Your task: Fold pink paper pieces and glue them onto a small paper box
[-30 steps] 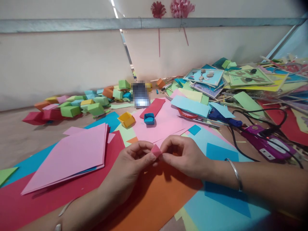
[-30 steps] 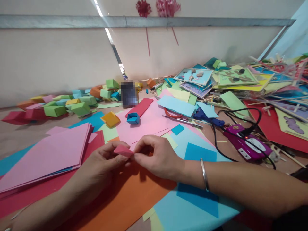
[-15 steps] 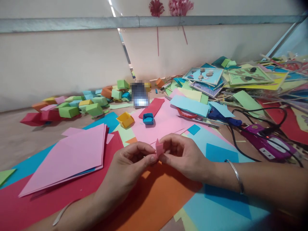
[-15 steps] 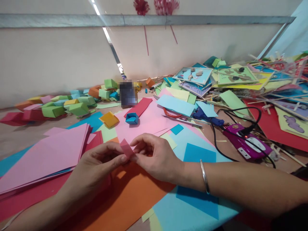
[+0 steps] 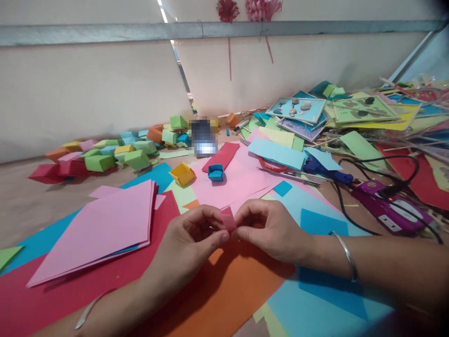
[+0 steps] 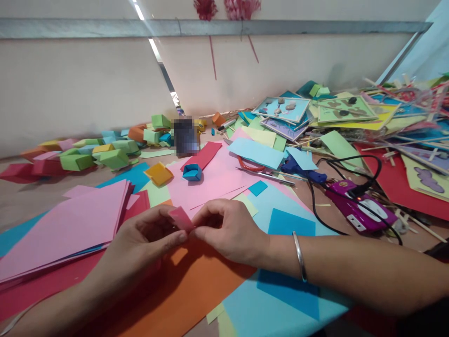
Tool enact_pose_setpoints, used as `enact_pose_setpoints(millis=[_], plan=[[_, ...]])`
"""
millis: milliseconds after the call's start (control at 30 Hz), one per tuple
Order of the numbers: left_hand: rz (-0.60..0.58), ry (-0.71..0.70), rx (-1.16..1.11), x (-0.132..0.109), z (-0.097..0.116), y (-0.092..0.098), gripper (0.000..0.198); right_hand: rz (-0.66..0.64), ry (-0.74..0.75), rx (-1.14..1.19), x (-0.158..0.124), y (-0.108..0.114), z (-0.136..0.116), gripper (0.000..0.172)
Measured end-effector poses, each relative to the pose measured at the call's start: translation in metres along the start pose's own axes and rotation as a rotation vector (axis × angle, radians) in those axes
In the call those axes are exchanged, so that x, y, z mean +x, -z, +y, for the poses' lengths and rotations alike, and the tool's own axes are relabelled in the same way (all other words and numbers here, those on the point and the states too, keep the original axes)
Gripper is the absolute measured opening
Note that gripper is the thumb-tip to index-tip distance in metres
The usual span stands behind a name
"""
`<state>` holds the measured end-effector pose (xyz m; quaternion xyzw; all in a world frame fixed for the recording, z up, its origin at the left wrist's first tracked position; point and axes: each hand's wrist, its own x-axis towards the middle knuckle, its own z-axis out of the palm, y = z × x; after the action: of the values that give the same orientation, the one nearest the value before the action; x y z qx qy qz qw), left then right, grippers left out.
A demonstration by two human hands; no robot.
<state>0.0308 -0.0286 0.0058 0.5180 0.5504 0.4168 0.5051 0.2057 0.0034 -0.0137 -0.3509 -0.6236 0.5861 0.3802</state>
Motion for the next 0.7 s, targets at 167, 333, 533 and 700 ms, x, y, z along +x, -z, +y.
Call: enact_pose_setpoints(millis=[167,333,533,700], plan=[[-0.029,0.022,0.005,-0.001,0.004,-0.001,0.013,-0.051,-0.031,0.122,0.001,-0.004,0.000,0.004],[-0.111,0.128,-0.117,-0.001,0.000,0.003,0.013,-0.075,-0.080,0.226,0.000,-0.005,-0.004,0.007],[-0.182,0.171,-0.293,-0.004,-0.010,0.004,0.010,-0.105,-0.145,0.360,0.000,-0.002,-0.004,0.010],[-0.186,0.148,-0.244,-0.004,-0.010,0.004,0.009,-0.116,-0.082,0.312,0.002,-0.001,-0.002,0.012]])
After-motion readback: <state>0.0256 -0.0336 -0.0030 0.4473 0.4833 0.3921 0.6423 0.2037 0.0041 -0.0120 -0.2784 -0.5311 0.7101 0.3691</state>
